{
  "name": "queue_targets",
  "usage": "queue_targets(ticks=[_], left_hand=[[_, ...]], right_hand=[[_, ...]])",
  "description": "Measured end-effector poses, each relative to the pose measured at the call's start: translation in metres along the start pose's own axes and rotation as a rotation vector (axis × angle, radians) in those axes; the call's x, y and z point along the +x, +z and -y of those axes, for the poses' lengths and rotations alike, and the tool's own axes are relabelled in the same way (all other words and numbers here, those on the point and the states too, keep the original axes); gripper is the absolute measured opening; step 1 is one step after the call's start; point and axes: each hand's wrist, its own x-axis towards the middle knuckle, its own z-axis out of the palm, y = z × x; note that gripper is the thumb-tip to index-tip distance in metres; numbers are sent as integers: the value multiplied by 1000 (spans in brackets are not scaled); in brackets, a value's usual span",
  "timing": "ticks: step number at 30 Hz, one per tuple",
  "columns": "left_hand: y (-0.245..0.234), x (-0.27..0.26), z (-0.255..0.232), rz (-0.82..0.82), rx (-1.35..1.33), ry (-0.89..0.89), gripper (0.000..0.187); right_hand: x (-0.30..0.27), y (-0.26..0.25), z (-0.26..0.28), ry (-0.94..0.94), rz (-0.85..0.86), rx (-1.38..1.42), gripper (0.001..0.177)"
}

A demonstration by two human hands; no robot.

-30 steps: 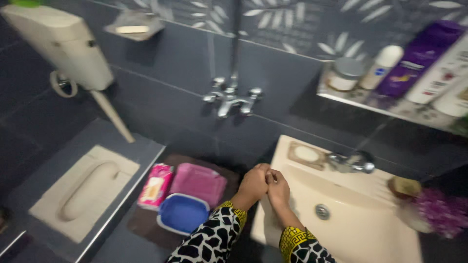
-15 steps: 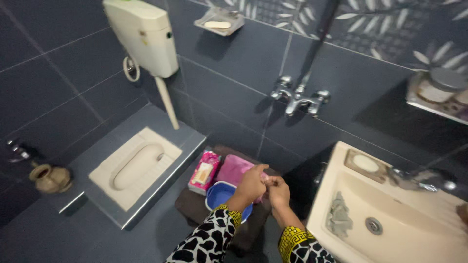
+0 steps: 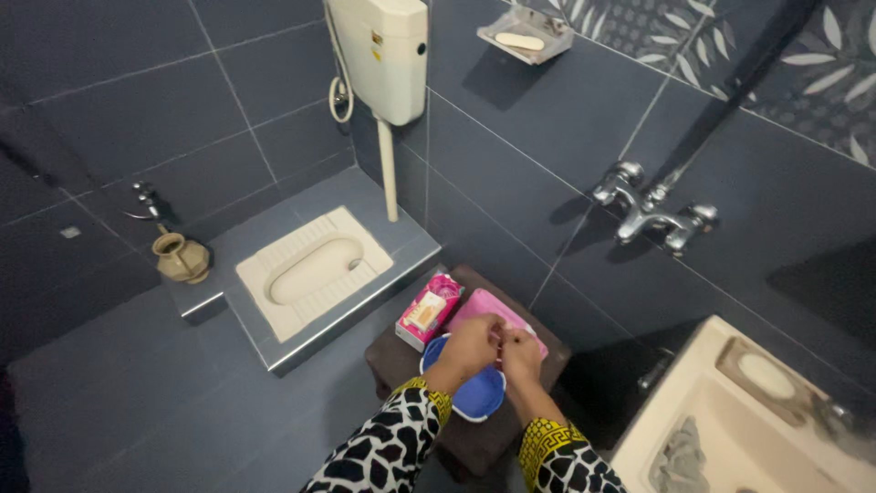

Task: The person cleans a wall-mounted soap dish and a towel rack in a bathroom. They use a cloth to wipe the surfaces and then hang a pink towel on the rack.

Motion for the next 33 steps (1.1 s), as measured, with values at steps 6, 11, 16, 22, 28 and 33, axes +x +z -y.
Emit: queue_targets(ticks=[6,11,16,22,28,33], left_hand=[[-27,-6,3,-206,348,140,21],[-58,5,19,-170,435,9,19],[-88,23,51,-128,449,41,17],[-139,62,68,1,465,-35,20],[-155,93,104,138,524,-37,27],[-143,120,148,203,589,2,25]], right_hand=[[1,27,7,53,75,9,38],[12,57,-3,-3,41,-77,26],[34,96,-14,-67,42,-39,16],[56,148,-6,113,57,42,17],[70,179,-24,165,4,92,24],[86,186,-43,207,-20,33,32]])
